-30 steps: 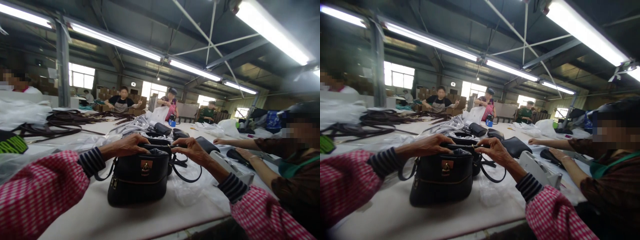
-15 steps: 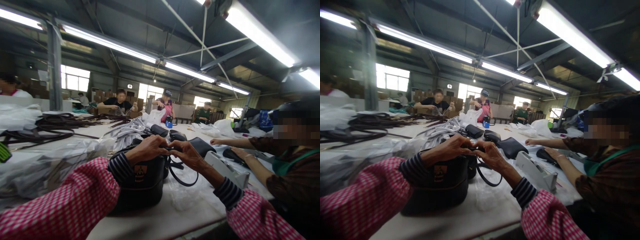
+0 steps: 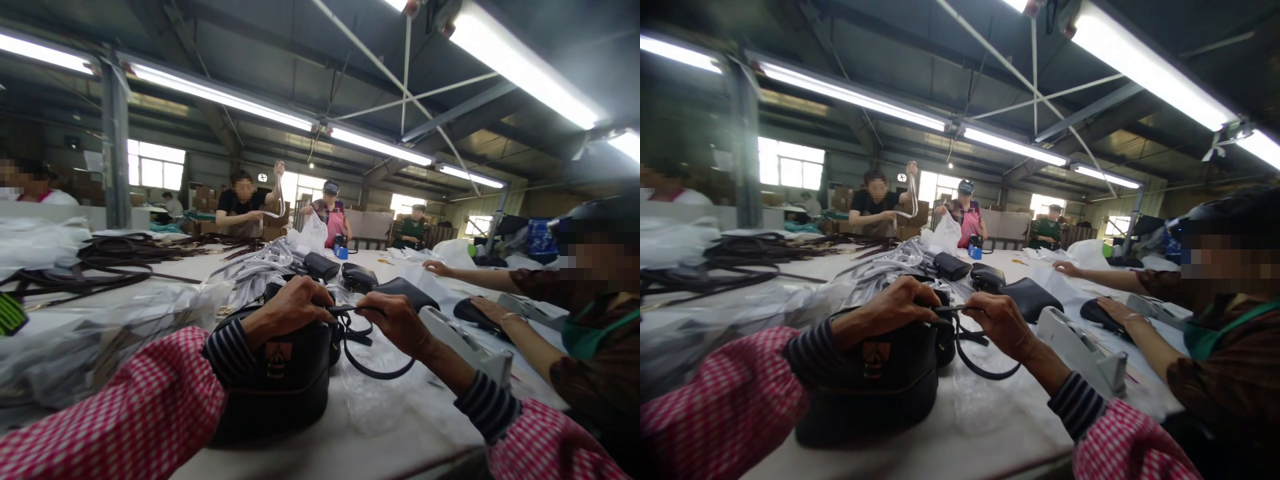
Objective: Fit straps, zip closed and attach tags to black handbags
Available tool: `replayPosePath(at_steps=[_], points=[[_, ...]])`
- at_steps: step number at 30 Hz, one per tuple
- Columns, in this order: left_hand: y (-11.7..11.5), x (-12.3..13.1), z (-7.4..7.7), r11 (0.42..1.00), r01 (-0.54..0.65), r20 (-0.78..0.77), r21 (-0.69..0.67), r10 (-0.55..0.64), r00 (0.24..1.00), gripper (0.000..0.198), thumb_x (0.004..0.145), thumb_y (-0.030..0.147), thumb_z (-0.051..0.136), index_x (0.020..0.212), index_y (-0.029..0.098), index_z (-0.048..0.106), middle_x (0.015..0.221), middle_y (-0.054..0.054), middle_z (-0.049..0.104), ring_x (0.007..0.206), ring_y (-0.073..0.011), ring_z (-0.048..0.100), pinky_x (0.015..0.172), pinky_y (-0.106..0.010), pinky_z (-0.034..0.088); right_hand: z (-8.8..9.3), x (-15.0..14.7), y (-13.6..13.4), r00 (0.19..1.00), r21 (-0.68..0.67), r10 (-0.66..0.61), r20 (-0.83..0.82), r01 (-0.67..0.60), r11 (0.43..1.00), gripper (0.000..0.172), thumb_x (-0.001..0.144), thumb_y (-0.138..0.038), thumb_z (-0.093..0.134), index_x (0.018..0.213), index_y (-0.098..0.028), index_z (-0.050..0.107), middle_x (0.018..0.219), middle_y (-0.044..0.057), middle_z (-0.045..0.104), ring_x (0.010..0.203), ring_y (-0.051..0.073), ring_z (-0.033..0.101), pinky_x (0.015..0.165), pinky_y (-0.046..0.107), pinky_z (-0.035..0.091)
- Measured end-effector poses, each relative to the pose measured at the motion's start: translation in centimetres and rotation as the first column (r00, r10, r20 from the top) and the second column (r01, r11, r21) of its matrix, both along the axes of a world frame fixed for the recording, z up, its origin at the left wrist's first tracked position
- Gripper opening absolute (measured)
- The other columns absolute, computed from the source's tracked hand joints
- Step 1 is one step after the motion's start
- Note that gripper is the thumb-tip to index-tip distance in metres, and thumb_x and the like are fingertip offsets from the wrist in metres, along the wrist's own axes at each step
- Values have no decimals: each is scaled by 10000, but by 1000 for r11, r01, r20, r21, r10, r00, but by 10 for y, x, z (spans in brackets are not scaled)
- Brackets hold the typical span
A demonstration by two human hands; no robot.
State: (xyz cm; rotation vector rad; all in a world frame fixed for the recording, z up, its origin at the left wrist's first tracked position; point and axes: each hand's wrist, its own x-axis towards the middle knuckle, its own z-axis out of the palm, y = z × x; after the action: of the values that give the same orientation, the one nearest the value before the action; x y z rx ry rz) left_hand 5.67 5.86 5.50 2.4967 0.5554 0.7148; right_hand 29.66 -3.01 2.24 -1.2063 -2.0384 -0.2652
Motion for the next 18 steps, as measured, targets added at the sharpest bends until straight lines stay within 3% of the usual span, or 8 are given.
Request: replayPosePath(at_steps=[7,12,18], points=[[-4,-1,2,999,-35,-27,-7,35,999,200,769,313,763,894,168,821,710,-4,670,690,-145,549,605,-240,338,-13,82,-33,965,3,-232,-123,234,972,249,932,-436,594,896,-233,732,729,30,714,627,201,653,647,311,513],[-7,0,2,995,-83,-55,53,86,995,196,787,339,765,897,187,823,695,-5,660,697,-153,547,616,-246,335,-26,127,-54,896,21,-408,-174,418,908,315,879,-523,575,791,-263,730,595,25,644,546,211,614,554,313,497],[-10,0,-1,985,-117,-65,123,126,990,180,797,340,788,901,197,820,718,-5,679,746,-163,590,667,-266,345,-46,173,-67,830,66,-534,-160,549,833,319,870,-528,570,703,-291,703,637,60,679,549,258,650,506,352,521]])
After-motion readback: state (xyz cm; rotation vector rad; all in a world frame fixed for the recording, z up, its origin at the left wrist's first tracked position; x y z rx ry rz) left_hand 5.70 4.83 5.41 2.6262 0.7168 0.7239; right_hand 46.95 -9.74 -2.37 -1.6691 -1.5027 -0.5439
